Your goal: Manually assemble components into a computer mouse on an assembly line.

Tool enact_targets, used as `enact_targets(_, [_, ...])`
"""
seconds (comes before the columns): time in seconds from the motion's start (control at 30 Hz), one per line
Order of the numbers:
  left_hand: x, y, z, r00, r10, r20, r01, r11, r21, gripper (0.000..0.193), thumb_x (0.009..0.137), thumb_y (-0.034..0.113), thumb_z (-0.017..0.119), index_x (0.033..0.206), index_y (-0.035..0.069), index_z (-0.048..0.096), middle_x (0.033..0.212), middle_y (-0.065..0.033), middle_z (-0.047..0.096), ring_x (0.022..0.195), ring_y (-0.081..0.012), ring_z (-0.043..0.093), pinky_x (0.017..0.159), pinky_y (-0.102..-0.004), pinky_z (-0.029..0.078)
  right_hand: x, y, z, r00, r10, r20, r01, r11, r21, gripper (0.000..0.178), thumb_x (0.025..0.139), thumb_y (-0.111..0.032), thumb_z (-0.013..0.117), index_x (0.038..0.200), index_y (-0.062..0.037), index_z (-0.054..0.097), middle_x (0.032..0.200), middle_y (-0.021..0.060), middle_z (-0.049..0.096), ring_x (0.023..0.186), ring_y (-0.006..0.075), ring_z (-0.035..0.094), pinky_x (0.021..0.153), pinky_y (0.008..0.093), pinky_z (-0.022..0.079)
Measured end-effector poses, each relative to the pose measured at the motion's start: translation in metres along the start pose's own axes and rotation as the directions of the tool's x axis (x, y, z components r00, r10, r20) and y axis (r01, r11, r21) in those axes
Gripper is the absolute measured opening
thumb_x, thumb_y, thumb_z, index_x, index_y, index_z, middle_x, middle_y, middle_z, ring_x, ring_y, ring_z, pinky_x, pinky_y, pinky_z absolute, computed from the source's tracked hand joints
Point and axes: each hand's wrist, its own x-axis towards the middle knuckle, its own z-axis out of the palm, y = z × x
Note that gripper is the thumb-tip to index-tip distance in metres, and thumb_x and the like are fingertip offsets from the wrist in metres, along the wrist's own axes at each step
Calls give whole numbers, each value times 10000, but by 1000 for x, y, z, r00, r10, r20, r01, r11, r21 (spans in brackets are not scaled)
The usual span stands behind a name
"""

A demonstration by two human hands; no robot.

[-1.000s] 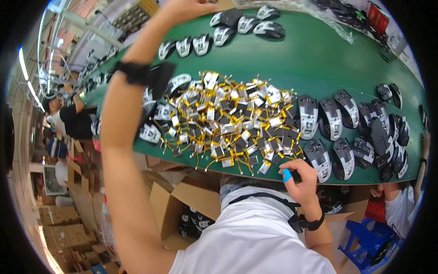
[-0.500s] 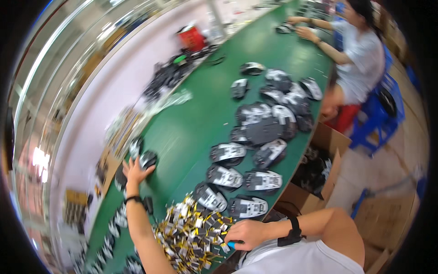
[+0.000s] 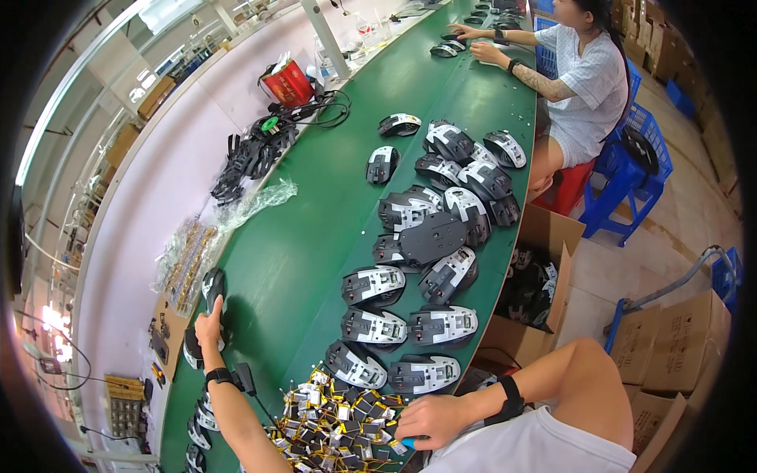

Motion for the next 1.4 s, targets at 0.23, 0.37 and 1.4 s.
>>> enact_targets(0.23, [9, -20, -13, 899, 297, 320, -213, 938, -274, 677, 655, 653, 706, 756, -15, 664, 744, -109, 614, 720, -185, 553, 640, -352, 448, -7, -5, 6, 1000, -24, -4, 24, 999, -21, 204, 771, -155, 604, 947, -52, 587, 794, 85, 569, 751, 264, 577, 645, 373, 468])
enact_targets(0.37, [3, -33, 2, 920, 320, 228, -312, 947, -70, 842, 601, 710, 687, 813, -103, 627, 791, -275, 627, 787, -339, 608, 769, -421, 464, -11, -5, 11, 1000, -19, 21, 19, 1000, 18, 199, 782, -157, 593, 949, -50, 575, 803, 106, 568, 762, 281, 574, 659, 389, 463])
enact_targets(1.4, [-125, 15, 34, 986, 38, -163, -38, 999, 2, 1089, 436, 865, 610, 1230, 119, 613, 1387, -194, 360, 1260, -480, 286, 1002, -565, 219, -4, -14, 2, 996, -86, -1, 86, 996, -19, 143, 762, -138, 607, 739, 1, 623, 604, 78, 586, 533, 226, 557, 495, 301, 425])
